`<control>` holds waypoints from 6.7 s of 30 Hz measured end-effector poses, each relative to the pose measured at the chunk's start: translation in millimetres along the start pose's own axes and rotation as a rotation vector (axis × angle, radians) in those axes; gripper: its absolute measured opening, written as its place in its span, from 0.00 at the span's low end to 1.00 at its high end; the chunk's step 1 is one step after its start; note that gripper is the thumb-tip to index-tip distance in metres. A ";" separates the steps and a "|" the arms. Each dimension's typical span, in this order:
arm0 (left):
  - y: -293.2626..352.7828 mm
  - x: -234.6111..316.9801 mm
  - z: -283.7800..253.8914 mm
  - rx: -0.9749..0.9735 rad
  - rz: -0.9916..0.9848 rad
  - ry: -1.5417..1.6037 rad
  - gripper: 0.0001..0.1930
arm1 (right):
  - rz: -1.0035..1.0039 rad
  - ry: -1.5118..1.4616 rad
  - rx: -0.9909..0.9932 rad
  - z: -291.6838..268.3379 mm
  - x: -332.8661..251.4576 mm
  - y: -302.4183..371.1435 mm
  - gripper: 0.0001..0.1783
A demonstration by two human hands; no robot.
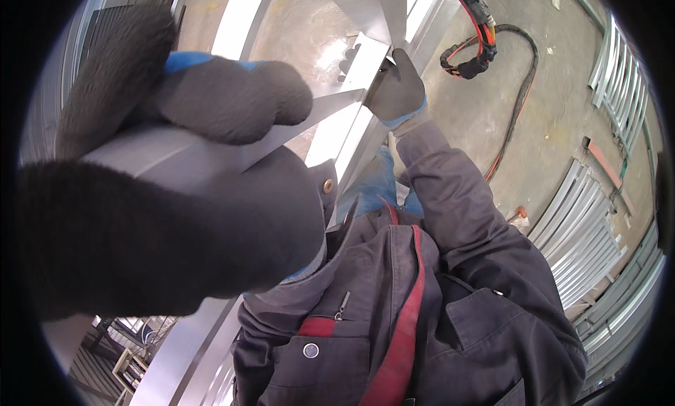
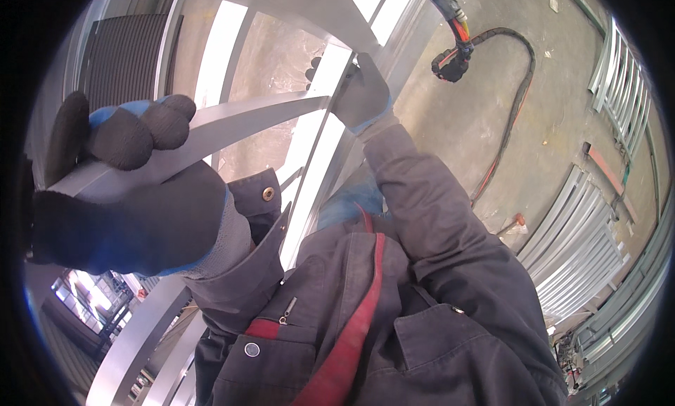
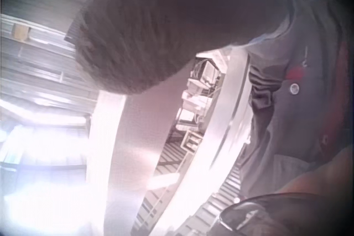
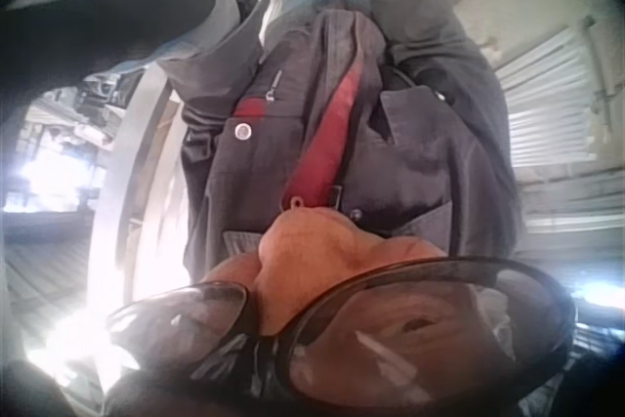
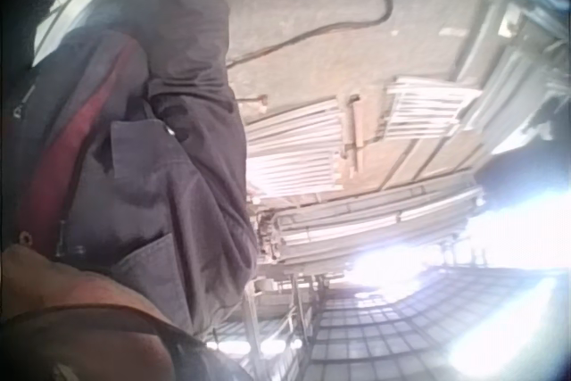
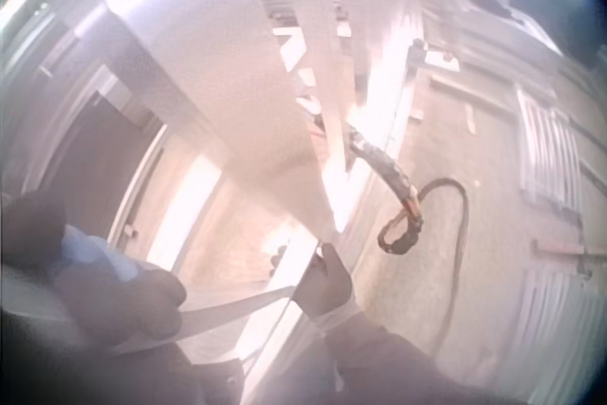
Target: The person positions a curved metal bar against a vertical metal frame and tack welds the joint using a handheld welding torch. The person repeats this process at multiple joints along the frame, holding the bar in place with one hand while welding with the other.
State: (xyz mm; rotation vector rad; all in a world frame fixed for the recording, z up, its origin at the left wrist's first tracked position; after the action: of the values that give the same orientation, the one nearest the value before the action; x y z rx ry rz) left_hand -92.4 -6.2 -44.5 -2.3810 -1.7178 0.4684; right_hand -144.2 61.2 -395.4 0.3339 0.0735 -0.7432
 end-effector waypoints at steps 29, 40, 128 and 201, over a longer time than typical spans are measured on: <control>39.2 -68.0 25.2 -0.408 0.140 1.517 0.41 | -0.001 0.035 0.053 3.9 -3.6 -6.3 0.34; 27.4 -63.4 25.6 -0.333 -0.024 1.346 0.33 | 0.009 0.032 0.041 -1.7 -2.5 -9.5 0.33; 39.0 -45.5 30.3 0.011 -0.056 0.860 0.26 | 0.018 -0.016 -0.086 -12.0 -3.2 -7.0 0.30; 3.9 -73.5 -120.6 0.722 -0.718 0.461 0.37 | -0.564 1.117 0.087 -48.3 3.3 43.0 0.19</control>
State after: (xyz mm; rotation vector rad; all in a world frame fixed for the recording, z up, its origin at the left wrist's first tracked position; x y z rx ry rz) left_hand -68.2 -71.4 78.5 -1.1633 -1.6457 0.3041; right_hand -110.4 104.2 -429.9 0.8004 1.2327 -1.0370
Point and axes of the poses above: each hand's wrist, its own y-axis away from the middle knuckle, its own z-axis out of the palm, x = y × z, the point moved 8 cm from there along -y, towards the middle knuckle, and after that the axes turned 3 degrees about -x, right-handed, at the moved point
